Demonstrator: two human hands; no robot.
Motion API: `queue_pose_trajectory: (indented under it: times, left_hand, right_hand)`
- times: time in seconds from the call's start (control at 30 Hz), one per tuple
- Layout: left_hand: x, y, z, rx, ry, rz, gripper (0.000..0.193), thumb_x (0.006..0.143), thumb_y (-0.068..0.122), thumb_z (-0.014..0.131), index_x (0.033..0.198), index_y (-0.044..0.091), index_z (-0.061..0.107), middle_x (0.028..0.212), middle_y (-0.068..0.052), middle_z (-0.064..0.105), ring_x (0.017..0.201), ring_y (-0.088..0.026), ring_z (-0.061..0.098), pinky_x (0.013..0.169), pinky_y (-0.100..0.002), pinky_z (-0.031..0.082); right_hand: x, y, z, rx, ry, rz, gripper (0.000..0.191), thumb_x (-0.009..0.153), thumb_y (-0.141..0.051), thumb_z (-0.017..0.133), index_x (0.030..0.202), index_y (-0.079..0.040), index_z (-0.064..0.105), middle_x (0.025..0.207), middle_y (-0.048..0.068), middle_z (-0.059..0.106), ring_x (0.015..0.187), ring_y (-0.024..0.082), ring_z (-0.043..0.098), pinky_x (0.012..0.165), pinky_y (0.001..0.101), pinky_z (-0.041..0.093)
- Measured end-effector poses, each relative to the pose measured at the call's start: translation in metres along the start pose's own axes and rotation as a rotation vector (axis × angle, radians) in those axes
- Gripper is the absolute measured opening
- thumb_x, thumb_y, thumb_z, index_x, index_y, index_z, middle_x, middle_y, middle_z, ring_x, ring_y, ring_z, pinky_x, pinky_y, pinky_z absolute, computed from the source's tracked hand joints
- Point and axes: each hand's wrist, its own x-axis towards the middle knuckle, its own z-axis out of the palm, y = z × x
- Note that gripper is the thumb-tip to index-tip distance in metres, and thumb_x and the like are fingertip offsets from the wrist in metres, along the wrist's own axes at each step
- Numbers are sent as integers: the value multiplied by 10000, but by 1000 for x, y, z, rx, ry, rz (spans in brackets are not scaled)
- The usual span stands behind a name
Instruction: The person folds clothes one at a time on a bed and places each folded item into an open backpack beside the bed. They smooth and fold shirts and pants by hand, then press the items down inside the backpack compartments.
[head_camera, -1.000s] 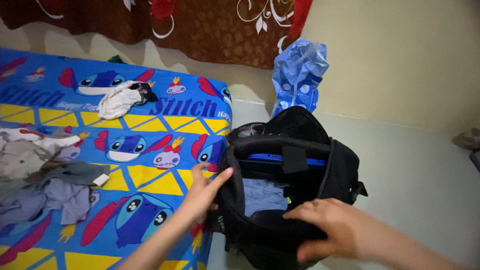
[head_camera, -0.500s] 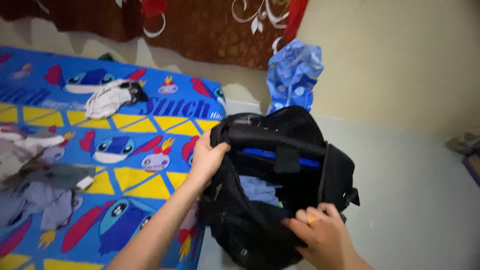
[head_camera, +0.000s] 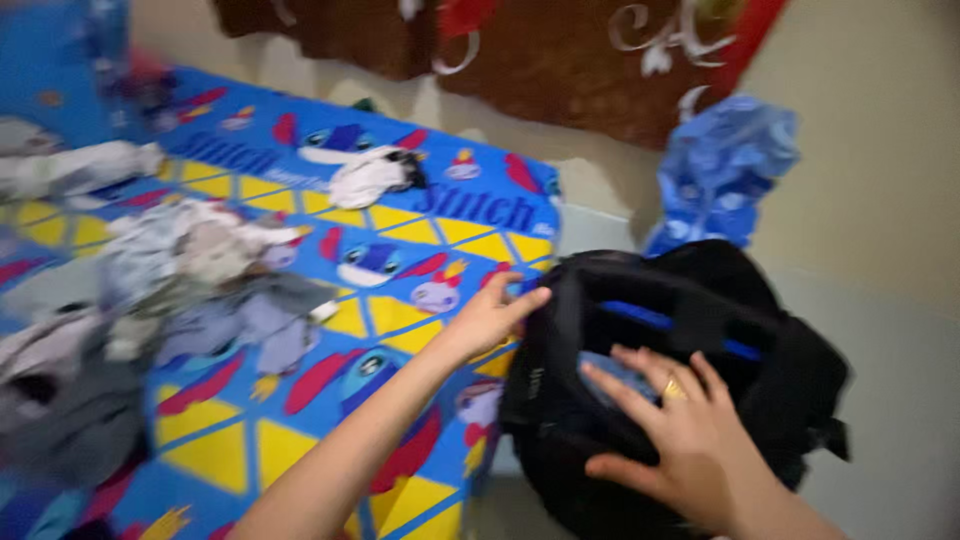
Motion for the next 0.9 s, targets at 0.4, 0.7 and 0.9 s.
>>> queue_pose_trajectory:
  times: [0.4,0.7,0.9]
  left_hand:
    - [-102,-52,-156,514,349,80,822,789,491,801,1423,64,499,1314,-250,543,1169,-379,611,976,-460,523]
    - [-194,-80,-287,1037,879,-326,831,692,430,866,1376,133,498,1312,-233,498,1211,-437,565,914,-549,522]
    - [-264,-115,-333,1321,1106,-732,596,752,322,797,1266,111,582,1185,-217,621,1086,-397,651,873,-563,533]
  right_hand:
    - [130,-80,36,-151,-158,-180,902,713,-670,695,1512,-342,436,1615,153,271,1475,436,231,1095,767,180]
    - [209,-160,99,-138,-405,-244,832,789,-616,725,1520,-350,430,1661,136,230,1518,409,170,1125,703,173]
    - [232,-215,143,115,-447,-175,826,785,-580,755,1520,-348,456,1644,134,264,1498,380,214,1164,644,204]
